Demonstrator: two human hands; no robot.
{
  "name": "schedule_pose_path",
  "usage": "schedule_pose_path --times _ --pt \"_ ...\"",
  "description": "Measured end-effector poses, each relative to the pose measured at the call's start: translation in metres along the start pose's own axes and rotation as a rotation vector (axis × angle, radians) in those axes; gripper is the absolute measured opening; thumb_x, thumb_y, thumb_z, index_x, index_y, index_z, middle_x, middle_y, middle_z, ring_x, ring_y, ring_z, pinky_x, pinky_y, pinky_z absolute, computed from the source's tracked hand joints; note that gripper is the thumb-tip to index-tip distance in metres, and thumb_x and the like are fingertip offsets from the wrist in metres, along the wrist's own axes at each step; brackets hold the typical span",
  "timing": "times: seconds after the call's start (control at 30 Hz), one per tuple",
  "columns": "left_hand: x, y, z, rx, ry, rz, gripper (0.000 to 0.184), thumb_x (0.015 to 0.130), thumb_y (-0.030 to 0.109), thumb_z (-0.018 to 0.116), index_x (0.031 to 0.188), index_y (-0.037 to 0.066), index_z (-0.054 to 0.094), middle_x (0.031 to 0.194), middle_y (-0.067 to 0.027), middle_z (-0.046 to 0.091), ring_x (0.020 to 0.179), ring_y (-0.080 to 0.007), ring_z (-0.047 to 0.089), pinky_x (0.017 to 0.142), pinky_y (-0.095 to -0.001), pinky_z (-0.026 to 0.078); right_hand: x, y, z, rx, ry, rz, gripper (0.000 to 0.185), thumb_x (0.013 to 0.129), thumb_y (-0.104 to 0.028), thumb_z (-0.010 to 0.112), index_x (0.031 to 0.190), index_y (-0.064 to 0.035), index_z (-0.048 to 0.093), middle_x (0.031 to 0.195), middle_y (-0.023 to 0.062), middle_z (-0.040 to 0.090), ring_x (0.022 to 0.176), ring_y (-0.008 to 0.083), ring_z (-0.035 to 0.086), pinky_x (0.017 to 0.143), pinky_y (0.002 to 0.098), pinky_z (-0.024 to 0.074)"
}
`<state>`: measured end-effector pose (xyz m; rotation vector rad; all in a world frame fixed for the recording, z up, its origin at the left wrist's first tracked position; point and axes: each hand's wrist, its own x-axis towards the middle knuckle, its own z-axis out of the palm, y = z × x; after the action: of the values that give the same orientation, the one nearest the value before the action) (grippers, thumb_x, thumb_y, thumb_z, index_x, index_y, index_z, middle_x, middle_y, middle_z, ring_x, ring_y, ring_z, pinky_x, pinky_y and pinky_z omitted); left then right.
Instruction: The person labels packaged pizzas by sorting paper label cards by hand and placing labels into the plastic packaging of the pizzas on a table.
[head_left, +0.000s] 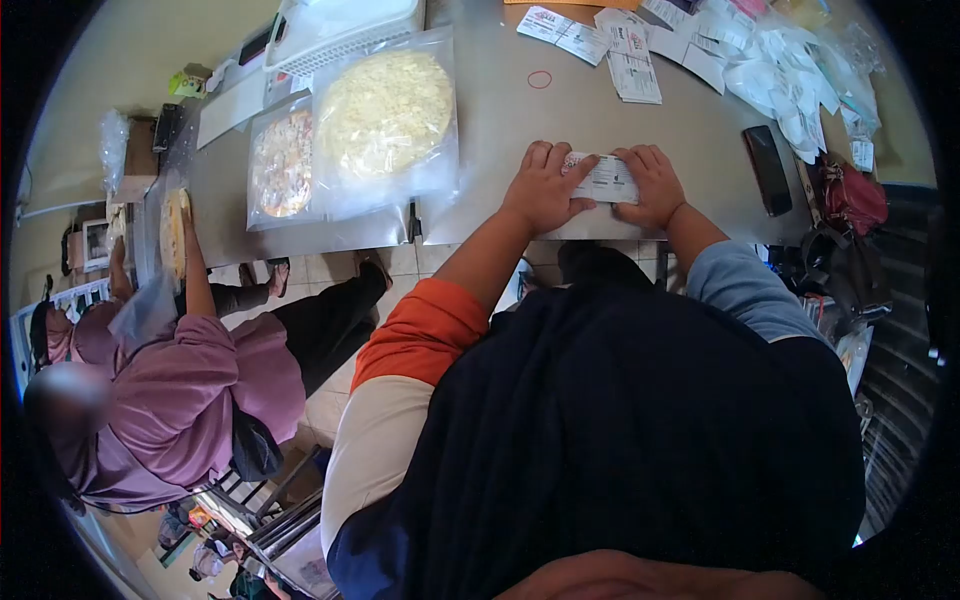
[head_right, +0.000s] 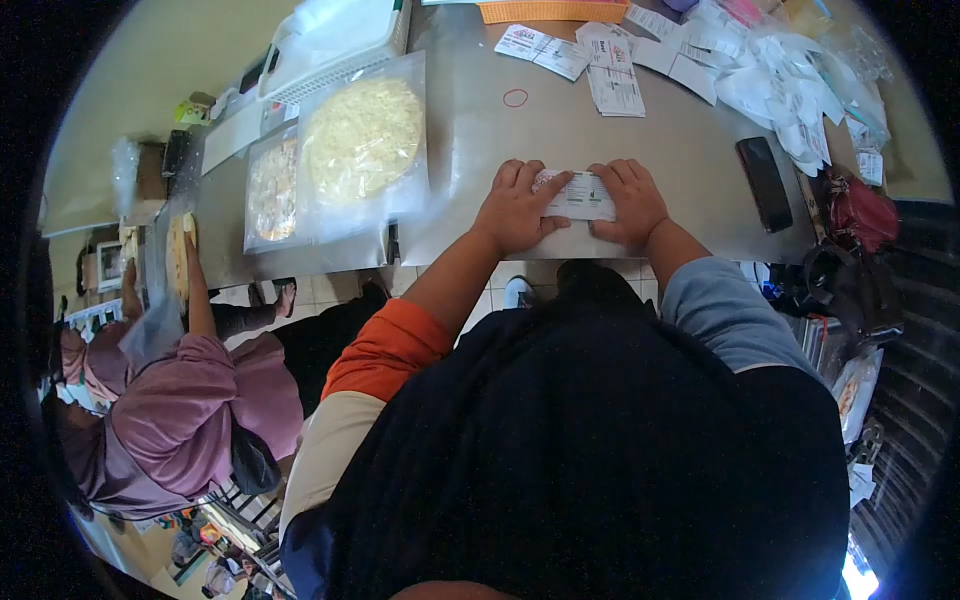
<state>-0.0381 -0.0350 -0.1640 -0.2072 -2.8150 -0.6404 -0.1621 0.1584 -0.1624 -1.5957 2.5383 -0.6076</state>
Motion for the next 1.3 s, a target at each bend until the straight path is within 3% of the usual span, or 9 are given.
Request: schedule_pose_path --times 0.4,0.6,0.73,0.83,0.97,1.07,1.1,1.2,1.3 --pt "0.002 -0.004 0.0 0.01 0.005 -0.017 0.06 0.073 0.048 0.062 0.124 0.021 0.05 0.116 -0.0182 0.045 0.108 -0.0374 0.04 0.099 -0.0486 0.028 0.006 0.002 0.0 0.037 -0.032 -0.008 0.073 0.052 -0.034 0.065 0.118 -0.0079 0.047 0.104 0.0139 0.048 0.1 0.0319 0.045 0.093 0.0414 0.0345" --pt "0.001 0.002 -0.01 0.098 0.203 0.072 0.05 0.071 0.041 0.066 0.111 0.012 0.059 0.108 -0.0156 0.049 0.104 -0.0343 0.044 0.094 -0.0478 0.033 0.004 0.003 -0.001 0.041 0.003 -0.024 0.07 0.053 -0.033 0.066 0.116 -0.0075 0.048 0.103 0.0126 0.049 0.1 0.0313 0.046 0.092 0.0407 0.0352" --pt "-0.02 -0.003 -0.028 0.485 0.475 -0.222 0.043 0.07 0.035 0.067 0.1 0.005 0.06 0.1 -0.0157 0.051 0.091 -0.0311 0.047 0.078 -0.0434 0.038 0.001 0.005 -0.003 0.057 0.029 -0.016 0.068 0.054 -0.032 0.065 0.115 -0.0074 0.049 0.103 0.0128 0.049 0.099 0.0306 0.046 0.091 0.0399 0.0362" --pt "-0.029 -0.016 -0.055 0.823 0.426 -0.386 0.049 0.07 0.036 0.066 0.105 0.004 0.057 0.097 -0.0157 0.05 0.088 -0.0313 0.046 0.079 -0.0427 0.038 -0.001 0.004 -0.006 0.078 0.016 0.008 0.067 0.054 -0.033 0.064 0.115 -0.0069 0.05 0.103 0.0131 0.05 0.1 0.0304 0.046 0.091 0.0394 0.0363" --pt "-0.038 -0.028 -0.074 0.835 0.235 -0.536 0.024 0.075 0.025 0.061 0.088 0.005 0.056 0.095 -0.015 0.055 0.084 -0.0325 0.051 0.076 -0.0429 0.041 -0.006 0.012 0.003 0.089 0.073 -0.017 0.069 0.054 -0.033 0.063 0.116 -0.0058 0.05 0.105 0.0135 0.051 0.102 0.0298 0.046 0.092 0.0387 0.0363" --pt "-0.04 -0.046 -0.088 0.549 0.236 -0.682 0.013 0.08 0.015 0.056 0.079 0.002 0.052 0.082 -0.018 0.057 0.077 -0.0363 0.054 0.07 -0.0438 0.043 -0.009 0.014 0.008 0.085 0.118 -0.014 0.069 0.054 -0.033 0.063 0.117 -0.005 0.05 0.108 0.0137 0.051 0.103 0.0295 0.046 0.092 0.0386 0.0365" --pt "-0.04 -0.049 -0.093 0.539 0.346 -0.568 0.01 0.081 0.009 0.053 0.08 -0.001 0.053 0.073 -0.0214 0.056 0.073 -0.0394 0.054 0.067 -0.0452 0.044 -0.01 0.014 0.009 0.078 0.12 -0.005 0.069 0.055 -0.033 0.063 0.117 -0.0049 0.05 0.108 0.0138 0.051 0.103 0.0293 0.046 0.092 0.0384 0.0365" --pt "-0.042 -0.055 -0.105 0.34 0.393 -0.685 0.011 0.08 0.01 0.057 0.082 0.0 0.054 0.077 -0.0188 0.057 0.075 -0.0375 0.054 0.069 -0.0446 0.043 -0.011 0.014 0.012 0.064 0.129 0.013 0.069 0.055 -0.033 0.063 0.117 -0.0047 0.05 0.109 0.0139 0.051 0.103 0.0288 0.046 0.092 0.038 0.0365" --pt "-0.045 -0.053 -0.096 0.786 0.297 -0.533 0.016 0.078 0.015 0.06 0.088 0.004 0.053 0.083 -0.015 0.056 0.078 -0.0345 0.054 0.07 -0.0426 0.043 -0.01 0.013 0.014 0.066 0.126 0.038 0.068 0.055 -0.032 0.064 0.116 -0.0046 0.051 0.108 0.0134 0.051 0.103 0.0281 0.046 0.092 0.0378 0.0367"
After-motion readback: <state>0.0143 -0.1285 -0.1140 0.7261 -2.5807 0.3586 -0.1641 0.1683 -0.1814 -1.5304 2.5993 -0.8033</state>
